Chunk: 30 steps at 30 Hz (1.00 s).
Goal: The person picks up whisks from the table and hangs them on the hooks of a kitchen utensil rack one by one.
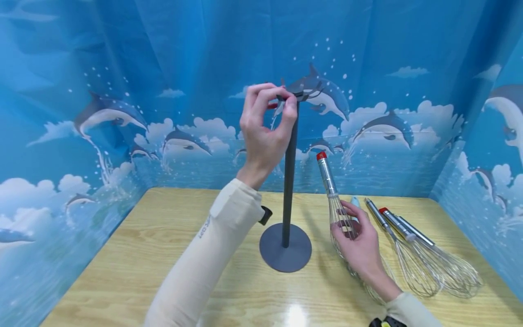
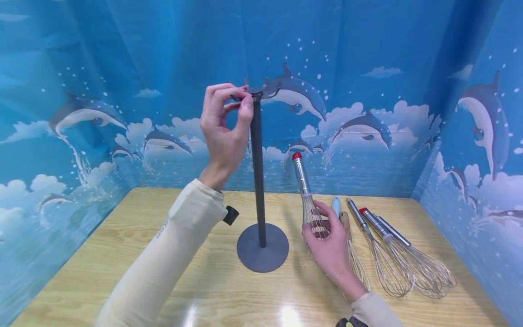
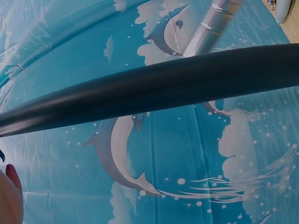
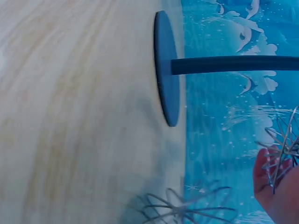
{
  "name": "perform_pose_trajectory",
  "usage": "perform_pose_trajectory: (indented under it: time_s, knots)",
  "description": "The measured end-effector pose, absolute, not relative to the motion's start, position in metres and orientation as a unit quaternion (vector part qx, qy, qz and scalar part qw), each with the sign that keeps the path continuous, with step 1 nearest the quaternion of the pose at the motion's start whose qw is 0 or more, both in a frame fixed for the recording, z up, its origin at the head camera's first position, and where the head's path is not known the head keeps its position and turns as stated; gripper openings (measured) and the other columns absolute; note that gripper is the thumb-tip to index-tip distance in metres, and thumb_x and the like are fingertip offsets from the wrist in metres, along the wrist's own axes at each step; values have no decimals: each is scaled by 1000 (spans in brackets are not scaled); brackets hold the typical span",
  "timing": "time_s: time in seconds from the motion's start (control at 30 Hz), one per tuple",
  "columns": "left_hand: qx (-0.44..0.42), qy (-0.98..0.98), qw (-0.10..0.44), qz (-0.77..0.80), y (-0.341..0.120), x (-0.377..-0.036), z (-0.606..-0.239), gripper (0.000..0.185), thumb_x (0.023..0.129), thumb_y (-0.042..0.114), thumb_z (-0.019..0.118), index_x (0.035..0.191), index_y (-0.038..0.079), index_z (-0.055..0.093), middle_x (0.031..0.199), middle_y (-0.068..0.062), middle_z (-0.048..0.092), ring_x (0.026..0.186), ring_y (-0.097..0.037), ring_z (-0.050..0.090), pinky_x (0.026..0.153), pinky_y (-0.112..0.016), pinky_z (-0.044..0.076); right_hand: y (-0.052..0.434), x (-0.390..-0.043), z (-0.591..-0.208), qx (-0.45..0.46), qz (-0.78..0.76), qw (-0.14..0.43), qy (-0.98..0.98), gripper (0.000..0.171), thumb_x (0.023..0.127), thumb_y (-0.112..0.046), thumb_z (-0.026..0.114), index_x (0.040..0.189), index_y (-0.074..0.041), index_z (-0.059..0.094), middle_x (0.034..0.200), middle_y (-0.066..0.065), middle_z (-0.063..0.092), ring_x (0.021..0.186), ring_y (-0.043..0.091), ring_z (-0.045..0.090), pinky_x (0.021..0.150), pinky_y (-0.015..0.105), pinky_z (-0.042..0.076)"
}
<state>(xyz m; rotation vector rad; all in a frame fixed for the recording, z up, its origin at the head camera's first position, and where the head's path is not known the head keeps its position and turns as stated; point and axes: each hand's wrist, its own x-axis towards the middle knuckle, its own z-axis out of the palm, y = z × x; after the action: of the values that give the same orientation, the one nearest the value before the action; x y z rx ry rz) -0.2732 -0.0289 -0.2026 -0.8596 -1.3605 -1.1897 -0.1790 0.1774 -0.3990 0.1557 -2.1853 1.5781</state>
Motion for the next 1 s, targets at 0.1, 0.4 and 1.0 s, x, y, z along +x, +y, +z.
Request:
perform_pose_trajectory:
  time_s: [0.1,0.4,1.0]
  knots:
    - [-358,-575,539,-500,-29,-274,-204,16,94,8,62,102,-4,68,106,-22,59,103,-32,56,88,-34,54,178,-177,-391,54,570,250,-781,60,87,8,69,142,-13,57,123,4,62,88,4,68,68,19,58]
    - [-358,-578,536,-501,-29,-274,-203,17,95,9,61,102,-4,68,106,-22,57,103,-32,55,88,-32,53,181,-171,-367,140,553,353,-742,62,79,20,69,137,2,59,115,-1,64,85,3,68,62,15,57]
    - [-363,-572,530,-510,-27,-272,-202,18,94,9,60,103,-4,68,106,-22,57,103,-31,55,86,-40,56,186,-175,-328,230,554,424,-678,61,72,28,67,131,15,56,113,6,69,87,9,69,75,13,58]
